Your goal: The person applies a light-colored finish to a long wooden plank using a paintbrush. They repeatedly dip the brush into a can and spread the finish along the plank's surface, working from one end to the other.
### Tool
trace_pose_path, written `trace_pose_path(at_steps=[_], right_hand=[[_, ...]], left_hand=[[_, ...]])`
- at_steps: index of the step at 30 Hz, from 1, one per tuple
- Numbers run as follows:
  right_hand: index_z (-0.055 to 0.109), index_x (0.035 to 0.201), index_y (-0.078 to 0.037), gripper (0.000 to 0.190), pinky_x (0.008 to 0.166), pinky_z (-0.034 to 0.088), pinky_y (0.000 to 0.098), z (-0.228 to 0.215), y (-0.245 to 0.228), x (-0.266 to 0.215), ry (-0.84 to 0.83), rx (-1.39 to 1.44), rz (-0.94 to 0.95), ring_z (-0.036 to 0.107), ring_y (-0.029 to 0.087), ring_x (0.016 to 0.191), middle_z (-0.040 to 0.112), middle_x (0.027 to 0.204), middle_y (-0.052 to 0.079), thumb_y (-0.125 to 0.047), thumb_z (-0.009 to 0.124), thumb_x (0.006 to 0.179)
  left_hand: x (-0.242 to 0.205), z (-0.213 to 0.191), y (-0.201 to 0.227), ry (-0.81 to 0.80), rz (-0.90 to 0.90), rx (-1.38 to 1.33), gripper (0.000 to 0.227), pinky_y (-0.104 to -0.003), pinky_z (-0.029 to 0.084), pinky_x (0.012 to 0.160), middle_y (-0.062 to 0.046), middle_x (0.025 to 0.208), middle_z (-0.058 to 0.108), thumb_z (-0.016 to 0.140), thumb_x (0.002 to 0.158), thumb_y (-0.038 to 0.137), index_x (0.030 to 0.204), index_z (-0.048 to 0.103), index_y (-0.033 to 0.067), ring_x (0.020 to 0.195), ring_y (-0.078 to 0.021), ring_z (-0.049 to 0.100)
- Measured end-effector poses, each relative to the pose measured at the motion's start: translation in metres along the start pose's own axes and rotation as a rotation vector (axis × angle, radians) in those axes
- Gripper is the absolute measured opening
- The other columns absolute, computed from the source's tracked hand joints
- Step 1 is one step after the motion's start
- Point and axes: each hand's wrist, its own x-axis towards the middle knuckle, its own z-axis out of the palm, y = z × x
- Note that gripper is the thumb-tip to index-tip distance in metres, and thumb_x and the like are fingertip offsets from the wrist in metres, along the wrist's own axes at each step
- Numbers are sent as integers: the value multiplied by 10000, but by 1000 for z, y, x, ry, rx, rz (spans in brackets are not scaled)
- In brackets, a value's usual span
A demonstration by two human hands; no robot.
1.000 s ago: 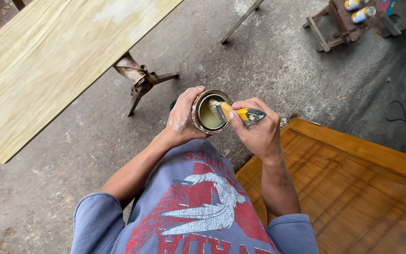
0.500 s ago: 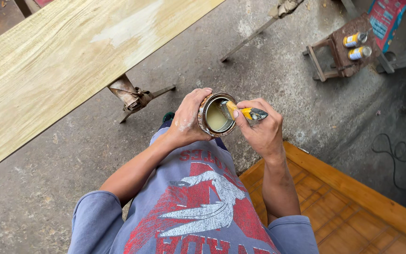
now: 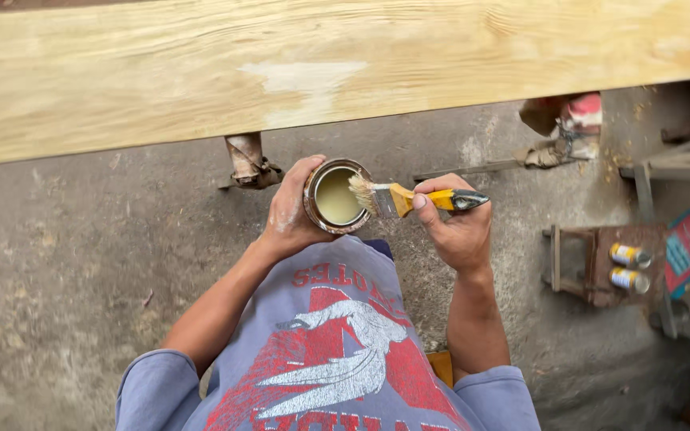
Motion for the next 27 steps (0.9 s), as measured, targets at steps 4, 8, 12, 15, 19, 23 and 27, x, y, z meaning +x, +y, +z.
trace_pose_path(at_steps=[4,8,12,15,19,23,27], right_hand=[[713,1050,-11,180,791,512,256,2,47,27,-115,273,83,621,107,861,699,957,29,-176,754,994],[704,1096,-1,207,854,564,285,24,95,64,-87,542,163,656,136,901,703,1000,66,-184,755,1013],[658,1093,-8,238,823,661,378,68,140,115,-51,597,365,733,191,888,708,997,94,-191,736,961],[646,1120,-6,268,830,657,366,124,168,146,-66,465,412,756,218,903,720,1008,117,-172,748,936],[672,1122,-14,258,783,628,301,220,199,160,-61,381,400,741,172,885,725,987,102,-179,754,942],[711,1100,-20,239,700,561,262,256,233,167,33,151,431,679,113,787,724,887,71,-181,764,931],[726,1087,-42,199,676,534,256,188,247,173,232,-159,413,660,104,751,732,837,46,-168,745,935]], left_hand=[[-21,-10,10,174,-152,75,1131,-414,490,1147,-163,1439,567,1040,577,204,1495,389,89,1329,-321,599],[-33,-31,9,331,-317,53,1194,-416,494,1157,-138,1433,578,1028,570,171,1540,338,80,1331,-294,596],[-51,-58,0,464,-421,52,1228,-407,504,1148,-123,1431,580,1030,542,161,1544,325,78,1324,-274,591],[-60,-82,-19,521,-473,-17,1217,-404,521,1152,-105,1433,592,1021,555,153,1555,332,87,1323,-257,602],[-55,-121,-52,538,-437,-107,1223,-422,503,1183,-115,1476,548,1012,590,147,1582,298,93,1353,-270,573],[-39,-164,-88,507,-414,-162,1229,-431,520,1208,-122,1514,526,1010,596,166,1588,287,102,1389,-271,572],[-23,-211,-124,435,-391,-133,1234,-422,518,1206,-131,1518,514,1025,617,168,1603,284,116,1378,-261,575]])
